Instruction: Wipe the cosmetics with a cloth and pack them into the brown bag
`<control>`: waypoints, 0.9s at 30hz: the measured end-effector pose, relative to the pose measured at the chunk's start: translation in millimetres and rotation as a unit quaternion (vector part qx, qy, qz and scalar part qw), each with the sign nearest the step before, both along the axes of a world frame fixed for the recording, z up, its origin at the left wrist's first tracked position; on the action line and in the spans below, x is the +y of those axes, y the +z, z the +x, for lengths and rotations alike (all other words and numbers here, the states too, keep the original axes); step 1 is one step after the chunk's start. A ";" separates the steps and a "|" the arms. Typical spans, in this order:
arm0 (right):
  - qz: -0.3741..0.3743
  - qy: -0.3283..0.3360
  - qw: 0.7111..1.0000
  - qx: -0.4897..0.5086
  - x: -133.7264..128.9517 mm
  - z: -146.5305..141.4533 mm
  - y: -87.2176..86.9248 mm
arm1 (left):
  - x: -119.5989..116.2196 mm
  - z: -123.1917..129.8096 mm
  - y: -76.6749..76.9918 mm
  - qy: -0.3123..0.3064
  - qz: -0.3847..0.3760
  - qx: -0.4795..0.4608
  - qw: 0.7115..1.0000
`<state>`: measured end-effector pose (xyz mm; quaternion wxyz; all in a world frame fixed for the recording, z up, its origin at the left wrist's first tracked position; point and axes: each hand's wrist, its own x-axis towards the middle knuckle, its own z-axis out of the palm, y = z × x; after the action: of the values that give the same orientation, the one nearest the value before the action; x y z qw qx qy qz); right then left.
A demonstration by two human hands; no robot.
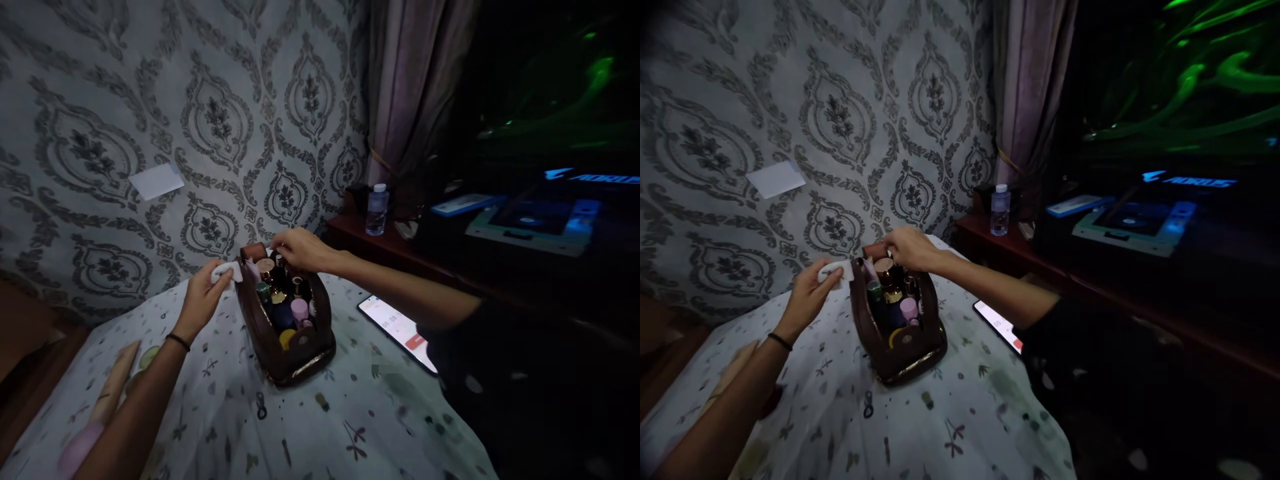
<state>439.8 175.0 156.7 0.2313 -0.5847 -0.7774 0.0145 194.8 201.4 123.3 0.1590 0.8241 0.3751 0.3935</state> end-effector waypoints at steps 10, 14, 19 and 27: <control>-0.013 0.173 0.955 0.240 -99.1 -35.1 -24.5 | -92.6 -86.0 -67.6 0.081 -0.156 -0.028 0.984; -0.105 0.270 0.932 0.217 -125.5 -82.5 -67.0 | -122.3 -118.5 -102.0 0.112 -0.163 0.008 0.980; -0.202 0.313 0.918 0.134 -125.4 -141.6 -115.6 | -146.9 -148.8 -110.1 0.167 -0.173 0.001 0.971; -0.241 0.290 0.905 0.196 -91.0 -209.6 -143.4 | -149.0 -190.9 -95.6 0.273 -0.168 -0.275 0.906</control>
<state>230.3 84.0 13.3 0.2168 -0.3571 -0.8243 0.3822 3.9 52.4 27.6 0.2785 0.5092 0.5874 0.5640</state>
